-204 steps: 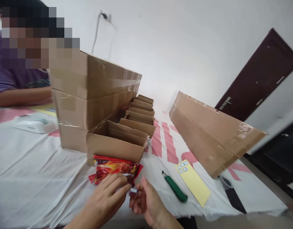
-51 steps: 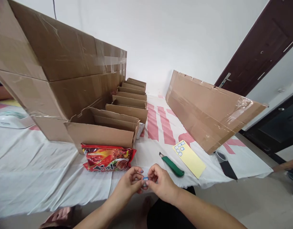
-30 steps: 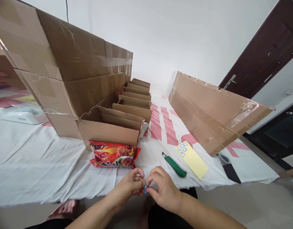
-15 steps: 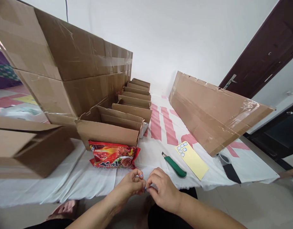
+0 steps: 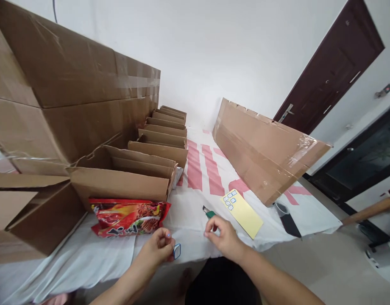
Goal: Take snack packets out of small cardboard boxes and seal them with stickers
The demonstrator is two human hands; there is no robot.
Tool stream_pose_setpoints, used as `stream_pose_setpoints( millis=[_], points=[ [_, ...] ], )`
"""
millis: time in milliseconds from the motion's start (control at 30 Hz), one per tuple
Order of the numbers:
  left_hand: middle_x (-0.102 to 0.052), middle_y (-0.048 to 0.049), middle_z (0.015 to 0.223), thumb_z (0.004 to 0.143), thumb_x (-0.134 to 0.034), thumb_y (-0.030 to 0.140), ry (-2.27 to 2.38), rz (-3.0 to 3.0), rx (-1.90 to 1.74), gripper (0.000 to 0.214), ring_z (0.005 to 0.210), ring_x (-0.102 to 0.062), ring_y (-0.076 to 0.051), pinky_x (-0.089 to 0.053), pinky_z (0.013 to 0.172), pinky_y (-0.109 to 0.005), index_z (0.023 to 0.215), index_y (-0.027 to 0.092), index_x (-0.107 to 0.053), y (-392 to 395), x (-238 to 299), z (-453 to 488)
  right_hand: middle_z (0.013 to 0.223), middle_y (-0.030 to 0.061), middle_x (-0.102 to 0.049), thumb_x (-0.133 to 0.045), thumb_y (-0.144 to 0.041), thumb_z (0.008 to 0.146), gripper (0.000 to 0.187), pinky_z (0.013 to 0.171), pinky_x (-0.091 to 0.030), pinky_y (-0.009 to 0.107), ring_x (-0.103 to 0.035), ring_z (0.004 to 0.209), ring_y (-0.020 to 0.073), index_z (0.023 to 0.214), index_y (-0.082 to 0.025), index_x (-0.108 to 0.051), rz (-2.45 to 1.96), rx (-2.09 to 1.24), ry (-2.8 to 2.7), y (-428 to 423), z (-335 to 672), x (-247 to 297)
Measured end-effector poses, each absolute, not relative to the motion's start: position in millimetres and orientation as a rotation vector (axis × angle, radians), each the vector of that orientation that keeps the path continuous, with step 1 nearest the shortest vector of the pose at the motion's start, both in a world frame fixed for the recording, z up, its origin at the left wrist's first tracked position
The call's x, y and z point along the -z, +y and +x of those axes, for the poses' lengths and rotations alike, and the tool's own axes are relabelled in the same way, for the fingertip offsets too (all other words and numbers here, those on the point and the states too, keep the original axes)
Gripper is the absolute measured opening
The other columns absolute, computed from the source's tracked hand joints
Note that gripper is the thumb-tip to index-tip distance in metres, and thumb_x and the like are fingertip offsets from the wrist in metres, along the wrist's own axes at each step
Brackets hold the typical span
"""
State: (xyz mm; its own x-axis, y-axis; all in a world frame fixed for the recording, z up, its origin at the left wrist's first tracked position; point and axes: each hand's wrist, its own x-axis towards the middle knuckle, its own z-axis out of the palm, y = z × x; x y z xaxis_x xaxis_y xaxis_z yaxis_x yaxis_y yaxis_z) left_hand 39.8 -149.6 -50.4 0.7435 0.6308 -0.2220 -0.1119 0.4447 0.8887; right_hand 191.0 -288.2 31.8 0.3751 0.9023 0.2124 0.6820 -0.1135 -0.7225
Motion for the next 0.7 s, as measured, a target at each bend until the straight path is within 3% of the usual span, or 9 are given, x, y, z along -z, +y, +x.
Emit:
stream_pose_setpoints(
  millis=[133,267,467,700],
  points=[
    [-0.046,0.0127,0.047,0.058,-0.073,0.032,0.539,1.006,-0.449,0.041,0.038,-0.046,-0.007,-0.037,0.042,-0.018,0.072,0.024,-0.035,-153.5,54.5,43.5,0.08,0.0016,-0.06,-0.059,-0.022,0.083,0.001,0.071,-0.046,0.029,-0.056,0.077,0.0161,0.083,-0.021,-0.059,-1.909,-0.317,-1.49,-293.0,191.0,-38.9],
    [-0.049,0.0119,0.046,0.057,-0.071,0.029,0.51,1.031,-0.429,0.04,0.039,-0.046,-0.007,-0.037,0.042,-0.018,0.071,0.024,-0.034,-157.9,51.8,46.4,0.09,0.005,-0.06,-0.059,-0.017,0.084,0.011,0.078,-0.046,0.033,-0.056,0.087,0.0192,0.092,-0.022,-0.063,-1.782,-0.245,-1.749,-285.2,158.5,-35.2],
    [-0.047,0.0124,0.048,0.057,-0.066,0.025,0.511,1.093,-0.448,0.034,0.04,-0.044,-0.006,-0.037,0.043,-0.019,0.071,0.024,-0.034,-155.1,33.0,40.9,0.085,0.0053,-0.056,-0.048,-0.01,0.085,0.014,0.073,-0.045,0.034,-0.051,0.081,0.0198,0.084,-0.021,-0.057,-1.727,-0.155,-1.861,-277.7,143.4,-29.7],
    [-0.047,0.0122,0.047,0.056,-0.066,0.029,0.604,1.082,-0.536,0.035,0.04,-0.046,-0.007,-0.038,0.042,-0.019,0.07,0.024,-0.033,-150.2,31.9,40.4,0.089,0.0057,-0.057,-0.045,-0.011,0.089,0.013,0.079,-0.045,0.035,-0.052,0.087,0.0194,0.086,-0.022,-0.053,-1.657,-0.222,-1.827,-291.2,151.0,-37.5]
  ],
)
